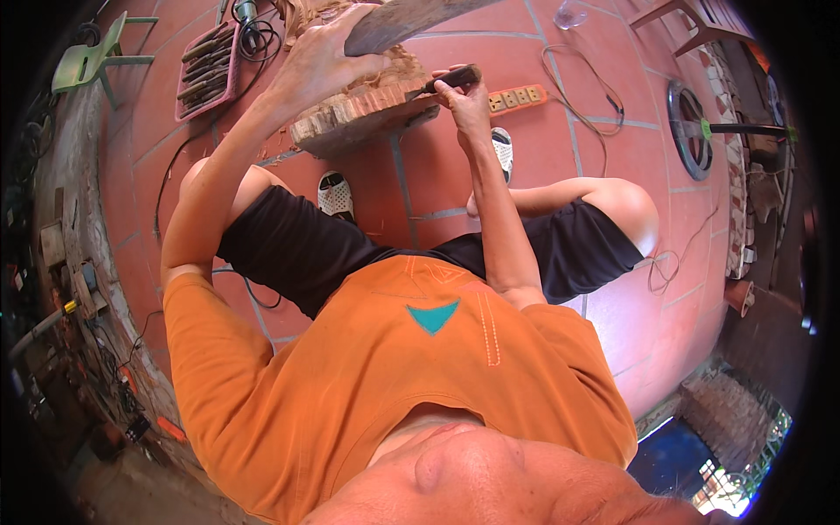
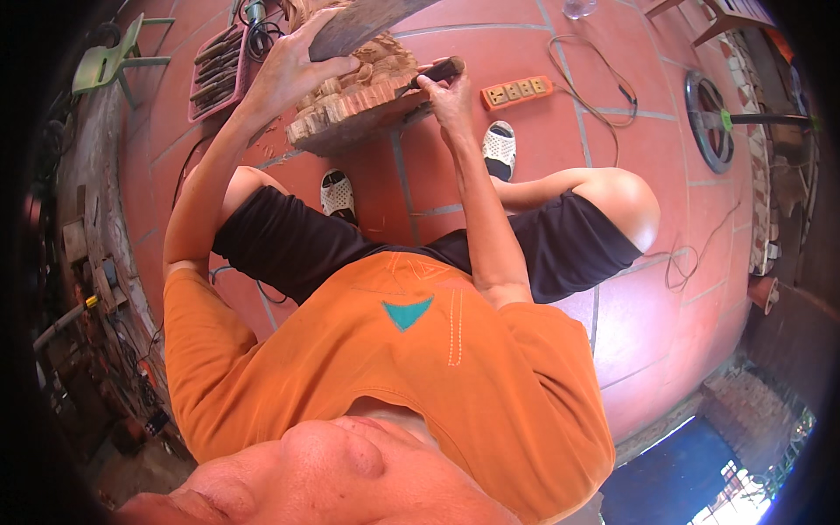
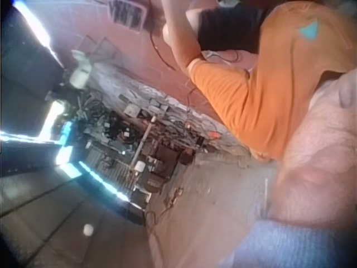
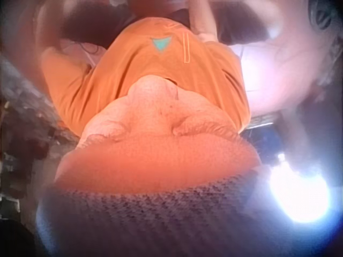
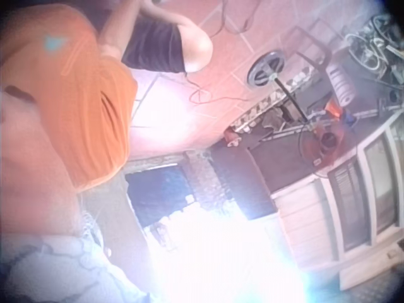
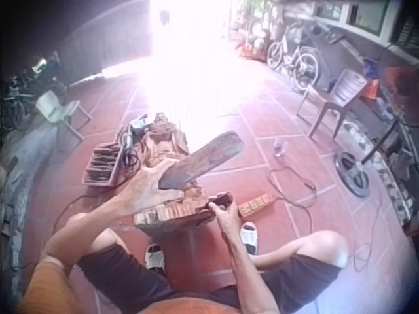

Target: The person carves a wooden block using a chisel and mallet. They hold the chisel against the wood and strike it with the mallet to shape the surface.

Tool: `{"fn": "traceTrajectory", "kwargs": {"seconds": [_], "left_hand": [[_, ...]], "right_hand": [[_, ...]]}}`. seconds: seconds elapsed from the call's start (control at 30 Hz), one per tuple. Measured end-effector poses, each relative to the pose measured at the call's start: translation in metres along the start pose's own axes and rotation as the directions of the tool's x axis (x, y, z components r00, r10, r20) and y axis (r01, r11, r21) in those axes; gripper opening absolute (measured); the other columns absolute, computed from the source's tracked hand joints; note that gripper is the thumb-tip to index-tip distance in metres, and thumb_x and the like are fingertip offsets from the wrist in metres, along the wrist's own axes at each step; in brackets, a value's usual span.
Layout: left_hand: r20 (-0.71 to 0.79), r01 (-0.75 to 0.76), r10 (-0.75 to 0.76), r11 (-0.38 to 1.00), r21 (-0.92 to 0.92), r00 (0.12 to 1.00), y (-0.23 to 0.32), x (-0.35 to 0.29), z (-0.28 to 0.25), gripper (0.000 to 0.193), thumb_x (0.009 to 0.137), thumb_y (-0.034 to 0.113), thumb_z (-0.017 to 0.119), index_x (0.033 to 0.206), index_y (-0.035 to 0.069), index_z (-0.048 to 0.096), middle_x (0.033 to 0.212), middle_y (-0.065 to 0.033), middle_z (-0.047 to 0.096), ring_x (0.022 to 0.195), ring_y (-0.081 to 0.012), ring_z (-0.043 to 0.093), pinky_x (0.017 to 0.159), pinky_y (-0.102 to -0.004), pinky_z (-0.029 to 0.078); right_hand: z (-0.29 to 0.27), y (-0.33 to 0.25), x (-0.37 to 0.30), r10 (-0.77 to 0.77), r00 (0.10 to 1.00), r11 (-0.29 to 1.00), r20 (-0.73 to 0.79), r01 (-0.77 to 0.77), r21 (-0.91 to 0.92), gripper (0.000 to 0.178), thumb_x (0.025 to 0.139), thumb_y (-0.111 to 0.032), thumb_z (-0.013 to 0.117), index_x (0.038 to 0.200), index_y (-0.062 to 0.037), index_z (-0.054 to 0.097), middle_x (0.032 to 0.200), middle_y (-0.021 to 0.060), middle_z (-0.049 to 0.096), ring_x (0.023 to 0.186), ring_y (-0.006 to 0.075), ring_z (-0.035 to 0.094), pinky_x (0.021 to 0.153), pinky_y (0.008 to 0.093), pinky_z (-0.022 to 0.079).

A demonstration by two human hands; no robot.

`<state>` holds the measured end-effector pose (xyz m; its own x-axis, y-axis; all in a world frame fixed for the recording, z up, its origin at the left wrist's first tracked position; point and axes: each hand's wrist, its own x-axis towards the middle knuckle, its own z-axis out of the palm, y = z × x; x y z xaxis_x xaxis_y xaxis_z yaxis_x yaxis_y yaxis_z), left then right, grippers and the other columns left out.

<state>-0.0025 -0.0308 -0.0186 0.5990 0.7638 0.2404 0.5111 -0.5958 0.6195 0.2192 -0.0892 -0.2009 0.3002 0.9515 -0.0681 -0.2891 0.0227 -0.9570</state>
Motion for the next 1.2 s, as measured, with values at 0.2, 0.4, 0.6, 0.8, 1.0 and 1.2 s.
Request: {"fn": "traceTrajectory", "kwargs": {"seconds": [0.2, 0.4, 0.6, 0.8, 1.0, 1.2], "left_hand": [[0.073, 0.031, -0.03, 0.999, -0.009, 0.997, -0.001, 0.01, 0.003, 0.069, 0.079, 0.023, 0.082, 0.138, 0.005, 0.051, 0.108, -0.0255, 0.07, 0.098, -0.0349, 0.072, 0.086, -0.0436, 0.056], [0.16, -0.03, 0.01, 0.992, 0.122, 0.987, -0.01, 0.017, 0.015, 0.068, 0.083, 0.028, 0.077, 0.141, 0.006, 0.047, 0.103, -0.0264, 0.069, 0.094, -0.0392, 0.071, 0.082, -0.0456, 0.055], [0.146, -0.108, 0.086, 0.984, 0.144, 0.985, -0.016, 0.018, 0.031, 0.068, 0.082, 0.027, 0.072, 0.144, 0.017, 0.047, 0.103, -0.0236, 0.071, 0.098, -0.0423, 0.069, 0.085, -0.0503, 0.053], [0.182, -0.183, 0.152, 0.969, 0.168, 0.972, -0.026, 0.024, 0.037, 0.071, 0.081, 0.02, 0.073, 0.147, 0.019, 0.045, 0.104, -0.0226, 0.071, 0.094, -0.0406, 0.07, 0.083, -0.0481, 0.055], [0.313, -0.182, 0.135, 0.975, 0.126, 0.94, -0.005, 0.041, 0.024, 0.069, 0.083, 0.032, 0.072, 0.144, 0.01, 0.049, 0.104, -0.0259, 0.07, 0.093, -0.0419, 0.069, 0.082, -0.0477, 0.055], [0.272, -0.245, 0.201, 0.959, 0.142, 0.941, -0.015, 0.04, 0.033, 0.07, 0.083, 0.03, 0.074, 0.146, 0.015, 0.049, 0.104, -0.0228, 0.07, 0.091, -0.0399, 0.07, 0.08, -0.0476, 0.055]], "right_hand": [[0.006, 0.016, 0.004, -0.057, 0.998, 0.998, -0.011, 0.057, -0.017, 0.032, 0.093, -0.003, 0.07, 0.119, -0.0027, 0.051, 0.111, 0.0123, 0.067, 0.096, 0.0203, 0.068, 0.084, 0.0335, 0.061], [0.01, 0.016, 0.001, -0.032, 0.997, 0.999, -0.064, 0.033, 0.012, 0.03, 0.095, -0.003, 0.069, 0.119, -0.0018, 0.051, 0.11, 0.0123, 0.067, 0.097, 0.0206, 0.069, 0.086, 0.034, 0.061], [0.009, 0.01, 0.0, -0.051, 0.998, 0.999, -0.034, 0.051, -0.005, 0.028, 0.096, -0.004, 0.068, 0.118, -0.0014, 0.052, 0.109, 0.0115, 0.066, 0.098, 0.0209, 0.069, 0.087, 0.034, 0.061], [0.009, 0.012, 0.0, -0.059, 0.997, 0.998, -0.056, 0.06, 0.02, 0.027, 0.095, -0.003, 0.069, 0.116, -0.0014, 0.053, 0.109, 0.0112, 0.066, 0.097, 0.021, 0.069, 0.087, 0.0346, 0.061], [0.019, 0.007, -0.006, -0.07, 0.995, 0.995, -0.066, 0.075, 0.068, 0.025, 0.094, -0.001, 0.069, 0.113, -0.0036, 0.054, 0.103, 0.0082, 0.067, 0.093, 0.0159, 0.066, 0.082, 0.0297, 0.058], [0.02, 0.01, -0.008, -0.098, 0.994, 0.995, -0.045, 0.098, -0.005, 0.025, 0.093, -0.001, 0.07, 0.113, -0.0039, 0.056, 0.105, 0.0065, 0.066, 0.091, 0.0138, 0.064, 0.081, 0.0288, 0.054]]}}
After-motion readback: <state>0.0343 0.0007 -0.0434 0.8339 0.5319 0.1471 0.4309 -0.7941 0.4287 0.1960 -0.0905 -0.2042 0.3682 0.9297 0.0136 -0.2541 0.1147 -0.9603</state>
